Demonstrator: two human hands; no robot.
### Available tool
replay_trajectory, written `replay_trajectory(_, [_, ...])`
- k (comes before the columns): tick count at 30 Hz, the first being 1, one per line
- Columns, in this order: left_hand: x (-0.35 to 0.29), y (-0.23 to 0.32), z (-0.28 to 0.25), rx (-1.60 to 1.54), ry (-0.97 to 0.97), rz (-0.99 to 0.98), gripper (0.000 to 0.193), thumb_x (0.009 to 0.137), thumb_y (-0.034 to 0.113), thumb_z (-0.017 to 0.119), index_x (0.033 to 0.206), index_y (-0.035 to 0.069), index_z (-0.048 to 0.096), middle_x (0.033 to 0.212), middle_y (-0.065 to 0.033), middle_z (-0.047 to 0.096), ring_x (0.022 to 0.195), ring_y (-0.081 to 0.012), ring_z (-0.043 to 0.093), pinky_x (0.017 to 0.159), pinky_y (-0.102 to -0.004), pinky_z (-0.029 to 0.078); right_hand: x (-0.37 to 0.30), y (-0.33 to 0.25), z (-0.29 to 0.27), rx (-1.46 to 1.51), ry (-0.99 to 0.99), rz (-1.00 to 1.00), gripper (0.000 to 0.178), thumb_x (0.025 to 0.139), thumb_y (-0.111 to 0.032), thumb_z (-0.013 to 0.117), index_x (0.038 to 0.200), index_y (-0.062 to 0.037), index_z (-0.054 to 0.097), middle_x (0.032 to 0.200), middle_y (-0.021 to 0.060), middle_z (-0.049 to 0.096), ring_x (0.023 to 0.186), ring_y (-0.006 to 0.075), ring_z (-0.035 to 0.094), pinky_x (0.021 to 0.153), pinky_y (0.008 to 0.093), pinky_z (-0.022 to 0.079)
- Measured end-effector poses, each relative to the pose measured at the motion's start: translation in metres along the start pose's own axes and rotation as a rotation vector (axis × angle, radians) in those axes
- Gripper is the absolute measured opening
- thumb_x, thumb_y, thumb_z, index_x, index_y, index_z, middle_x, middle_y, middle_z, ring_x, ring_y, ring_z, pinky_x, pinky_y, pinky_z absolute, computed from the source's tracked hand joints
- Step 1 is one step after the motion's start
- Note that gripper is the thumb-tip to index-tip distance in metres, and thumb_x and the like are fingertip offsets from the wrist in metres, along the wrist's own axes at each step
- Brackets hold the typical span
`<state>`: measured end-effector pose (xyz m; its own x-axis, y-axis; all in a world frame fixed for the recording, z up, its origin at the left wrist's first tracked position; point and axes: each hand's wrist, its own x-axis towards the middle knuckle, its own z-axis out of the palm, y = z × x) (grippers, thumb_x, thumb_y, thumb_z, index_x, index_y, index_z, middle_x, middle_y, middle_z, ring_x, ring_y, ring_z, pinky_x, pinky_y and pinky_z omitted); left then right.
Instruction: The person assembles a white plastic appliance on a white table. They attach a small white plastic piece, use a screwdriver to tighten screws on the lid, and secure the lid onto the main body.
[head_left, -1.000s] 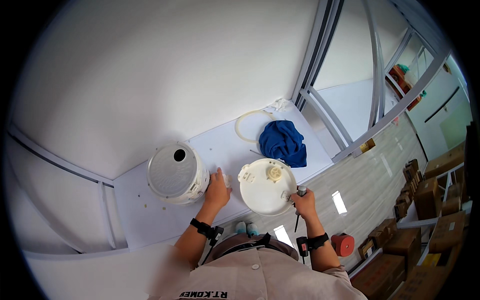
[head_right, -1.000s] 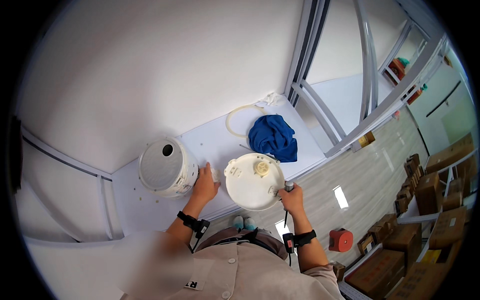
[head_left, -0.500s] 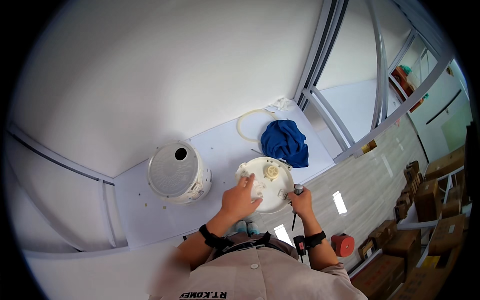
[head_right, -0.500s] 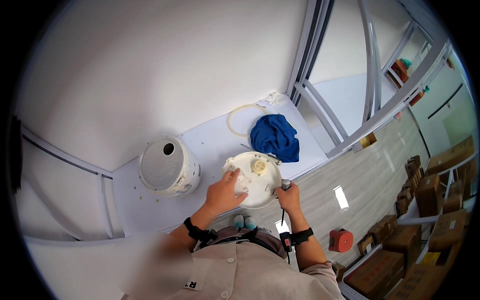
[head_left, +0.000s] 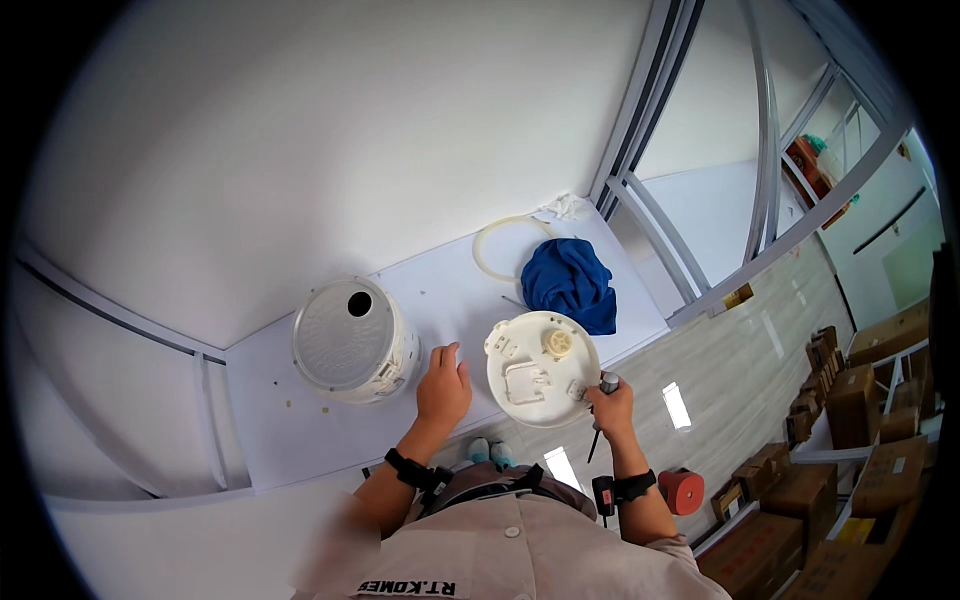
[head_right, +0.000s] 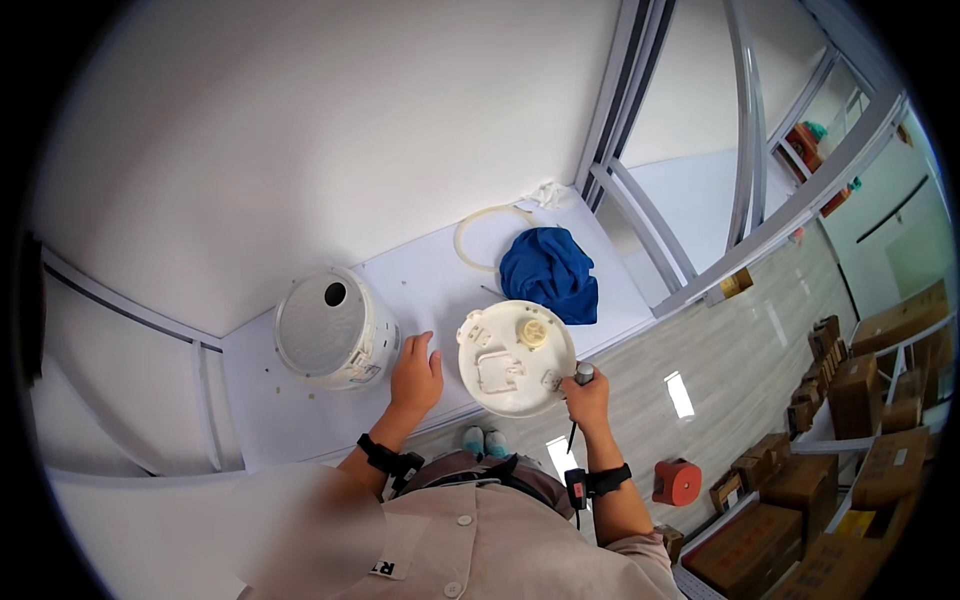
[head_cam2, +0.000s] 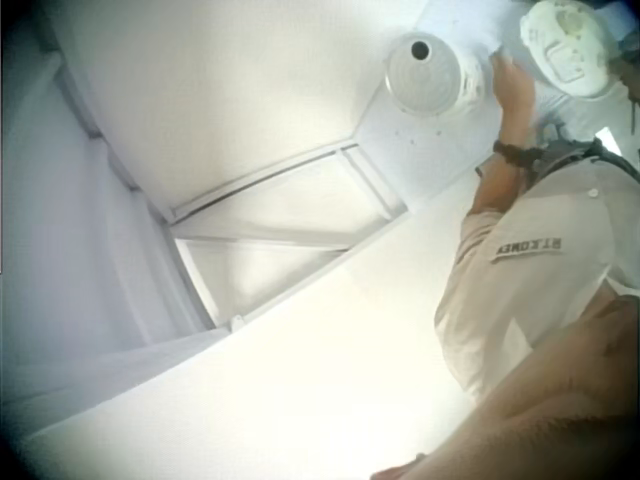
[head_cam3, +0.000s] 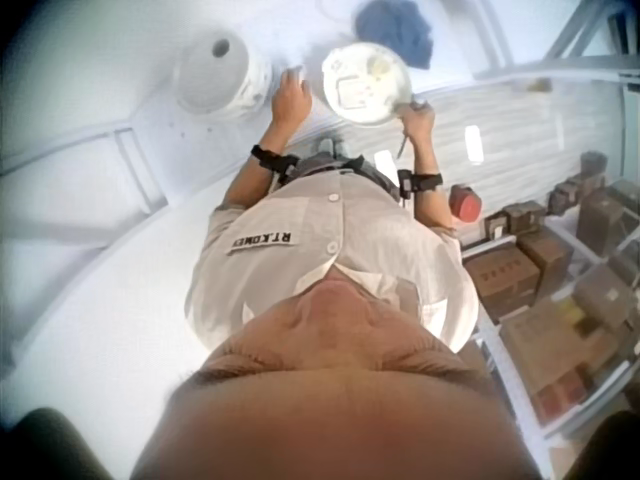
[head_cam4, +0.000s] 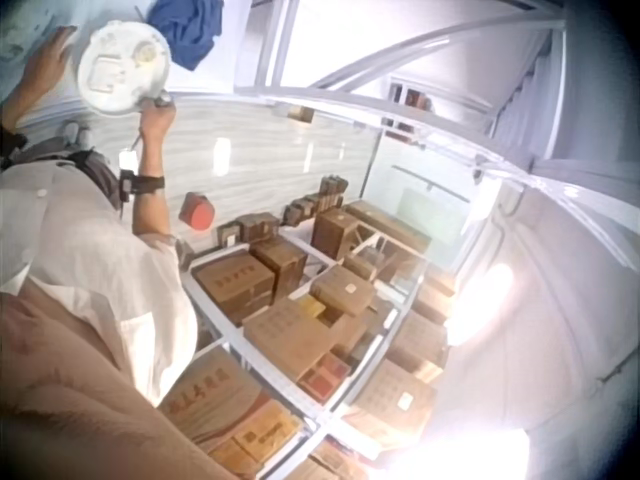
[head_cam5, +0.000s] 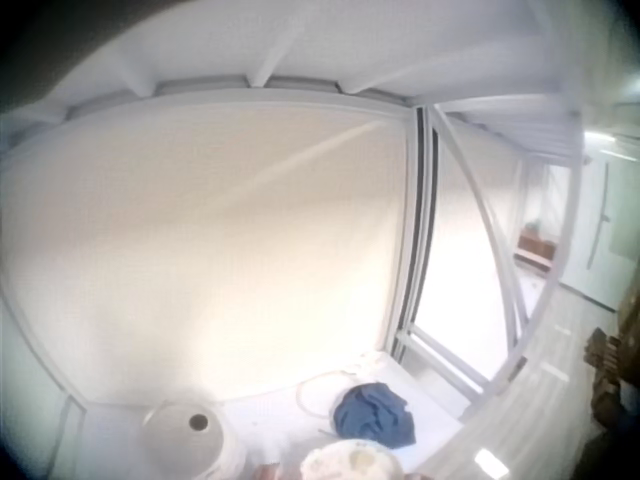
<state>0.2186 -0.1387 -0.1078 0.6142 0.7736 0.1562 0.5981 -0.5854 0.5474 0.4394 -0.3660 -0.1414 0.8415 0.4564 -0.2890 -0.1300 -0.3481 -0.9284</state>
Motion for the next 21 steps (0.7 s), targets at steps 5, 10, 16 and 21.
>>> replay_trajectory(5, [-0.005, -0.036, 0.034, 0.183, -0.079, -0.065, 0.027, 0.1, 0.01, 0.06, 0.126, 0.002, 0.06, 0.12, -0.0175, 0.057, 0.102, -0.0401, 0.063, 0.087, -0.0498, 0.054, 0.001, 0.005, -0.008, -0.007, 0.021, 0.022, 0.036, 0.082, -0.004, 0.069, 0.117, 0.006, 0.07, 0.076, 0.0052, 0.067, 0.057, 0.012, 0.059, 0.051, 0.0293, 0.048])
replay_trajectory(10, [-0.005, -0.053, 0.048, 0.212, -0.086, -0.062, 0.02, 0.1, 0.006, 0.056, 0.119, 0.003, 0.062, 0.115, -0.0175, 0.057, 0.104, -0.0402, 0.061, 0.089, -0.0491, 0.053, 0.002, 0.01, -0.012, 0.023, 0.013, 0.0, 0.037, 0.083, -0.005, 0.069, 0.118, 0.0063, 0.069, 0.077, 0.0051, 0.067, 0.057, 0.0116, 0.059, 0.051, 0.0292, 0.048])
replay_trajectory(16, [0.002, -0.031, 0.029, 0.051, -0.018, 0.05, 0.01, 0.097, 0.009, 0.064, 0.107, 0.007, 0.065, 0.104, -0.0097, 0.063, 0.101, -0.0344, 0.064, 0.079, -0.0449, 0.056, -0.006, -0.002, -0.014, -0.005, 0.02, 0.036, 0.035, 0.082, -0.004, 0.069, 0.116, 0.0073, 0.07, 0.081, 0.0062, 0.07, 0.063, 0.0112, 0.062, 0.057, 0.0291, 0.05])
replay_trajectory(21, [0.018, 0.048, -0.021, -0.159, -0.091, 0.273, 0.005, 0.094, 0.015, 0.07, 0.099, 0.012, 0.071, 0.099, -0.0025, 0.064, 0.098, -0.0265, 0.066, 0.075, -0.0414, 0.057, -0.006, 0.002, -0.013, -0.014, 0.005, 0.034, 0.036, 0.082, -0.005, 0.069, 0.116, 0.0074, 0.07, 0.081, 0.006, 0.07, 0.064, 0.0113, 0.062, 0.058, 0.0292, 0.05])
